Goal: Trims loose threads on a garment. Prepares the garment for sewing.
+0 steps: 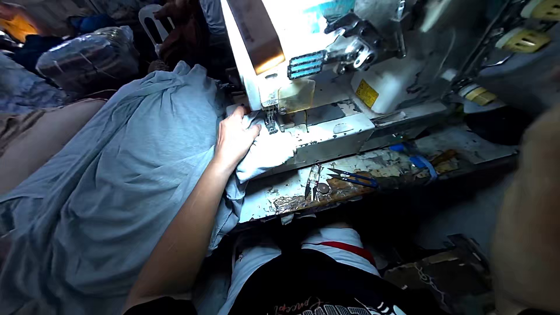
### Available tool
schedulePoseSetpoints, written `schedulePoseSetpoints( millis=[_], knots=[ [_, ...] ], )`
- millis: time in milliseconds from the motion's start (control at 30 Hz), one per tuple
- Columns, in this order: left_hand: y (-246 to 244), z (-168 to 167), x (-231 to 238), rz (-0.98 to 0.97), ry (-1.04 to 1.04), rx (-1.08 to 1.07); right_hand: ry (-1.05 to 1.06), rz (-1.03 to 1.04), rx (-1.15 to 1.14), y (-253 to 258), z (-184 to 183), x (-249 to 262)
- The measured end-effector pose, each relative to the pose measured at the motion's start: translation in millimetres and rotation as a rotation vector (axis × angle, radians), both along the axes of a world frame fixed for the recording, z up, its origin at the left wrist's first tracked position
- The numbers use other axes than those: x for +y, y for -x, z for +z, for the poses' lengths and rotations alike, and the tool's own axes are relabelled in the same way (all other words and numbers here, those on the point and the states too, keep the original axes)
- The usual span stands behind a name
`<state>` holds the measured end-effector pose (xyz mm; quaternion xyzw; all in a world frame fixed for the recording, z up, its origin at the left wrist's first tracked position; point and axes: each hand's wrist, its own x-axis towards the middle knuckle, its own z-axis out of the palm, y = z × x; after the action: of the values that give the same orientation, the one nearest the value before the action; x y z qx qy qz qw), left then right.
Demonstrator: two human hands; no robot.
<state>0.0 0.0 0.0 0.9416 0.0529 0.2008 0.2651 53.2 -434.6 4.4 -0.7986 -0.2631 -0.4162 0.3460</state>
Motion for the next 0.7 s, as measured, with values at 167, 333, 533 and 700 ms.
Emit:
schedulePoseSetpoints(
  millis=[167,333,533,700],
  knots=[
    [0.9,32.4,-21.6,0.02,-0.277,0.353,0.607,0.219,0.261,58.0,-73.8,77.2],
    [-10.7,16.7,-22.2,-0.025,-0.466,0.14,0.802,0.188,0.481,41.1,-101.8,103.5],
    [-68.5,12.4,48.2,0.253,-0.29,0.056,0.81,0.159,0.386,36.3,-90.7,98.3],
    [31.7,22.7,34.8,0.117,0.834,-0.182,0.462,0.227,0.273,54.5,-65.1,93.2]
  ],
)
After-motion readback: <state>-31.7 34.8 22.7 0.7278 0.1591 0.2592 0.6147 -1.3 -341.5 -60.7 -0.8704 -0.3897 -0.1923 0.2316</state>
